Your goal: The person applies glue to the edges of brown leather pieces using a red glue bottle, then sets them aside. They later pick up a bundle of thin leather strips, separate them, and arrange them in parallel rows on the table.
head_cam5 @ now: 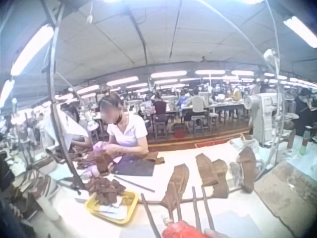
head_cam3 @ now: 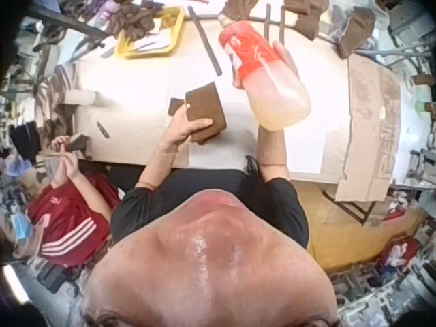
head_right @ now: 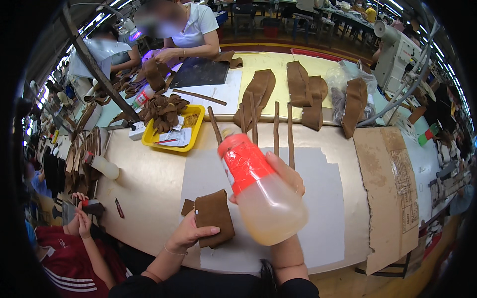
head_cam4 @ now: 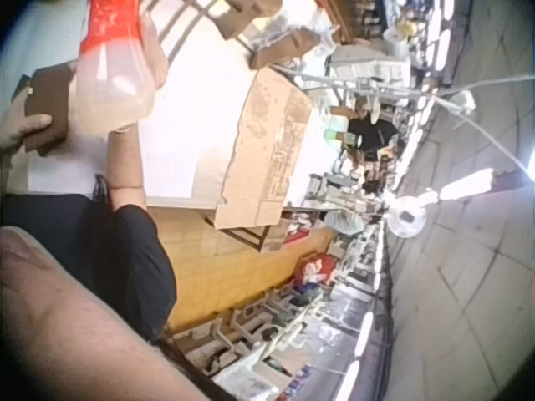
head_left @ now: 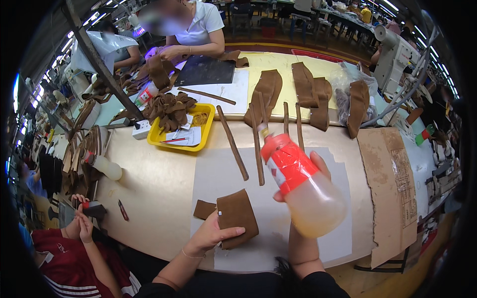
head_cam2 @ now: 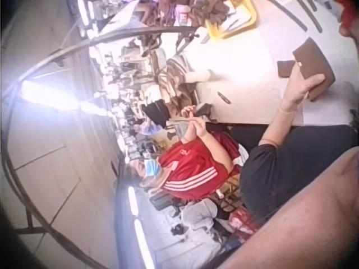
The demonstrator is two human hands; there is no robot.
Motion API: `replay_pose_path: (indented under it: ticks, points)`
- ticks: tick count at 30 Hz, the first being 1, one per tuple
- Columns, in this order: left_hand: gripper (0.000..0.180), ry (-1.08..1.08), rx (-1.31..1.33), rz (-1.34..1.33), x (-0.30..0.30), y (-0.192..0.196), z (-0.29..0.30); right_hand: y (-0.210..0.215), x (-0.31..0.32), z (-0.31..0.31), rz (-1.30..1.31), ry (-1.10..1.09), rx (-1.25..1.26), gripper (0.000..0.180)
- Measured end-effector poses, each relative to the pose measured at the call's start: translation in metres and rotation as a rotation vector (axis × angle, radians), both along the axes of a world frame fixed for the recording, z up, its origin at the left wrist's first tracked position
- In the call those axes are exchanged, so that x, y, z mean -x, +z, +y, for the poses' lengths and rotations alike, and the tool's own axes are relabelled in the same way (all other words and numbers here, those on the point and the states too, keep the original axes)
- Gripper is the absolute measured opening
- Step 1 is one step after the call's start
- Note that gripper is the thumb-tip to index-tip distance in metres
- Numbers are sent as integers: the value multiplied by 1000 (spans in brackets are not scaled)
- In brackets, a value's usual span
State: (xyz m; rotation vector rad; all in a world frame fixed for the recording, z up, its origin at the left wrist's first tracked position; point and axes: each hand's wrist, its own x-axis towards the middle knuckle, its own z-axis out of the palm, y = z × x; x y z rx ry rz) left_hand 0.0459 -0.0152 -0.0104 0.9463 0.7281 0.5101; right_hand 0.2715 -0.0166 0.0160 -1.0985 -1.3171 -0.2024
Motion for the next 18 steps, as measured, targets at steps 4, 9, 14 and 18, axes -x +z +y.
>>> replay_pose_path:
  ticks: [4, 9, 14, 18]
  points:
    - [62, 53, 9, -25, 3, 4, -1, -3, 0, 15, 422, 233, -88, 85]
    - [63, 87, -45, -61, 14, 3, -2, 21, 1, 14, 637, 393, -7, 87]
    - [70, 82, -80, -35, 21, 12, -2, 16, -1, 9, 664, 525, 78, 83]
    - [74, 46, -99, -28, 27, 22, -4, 14, 9, 8, 680, 620, 184, 97]
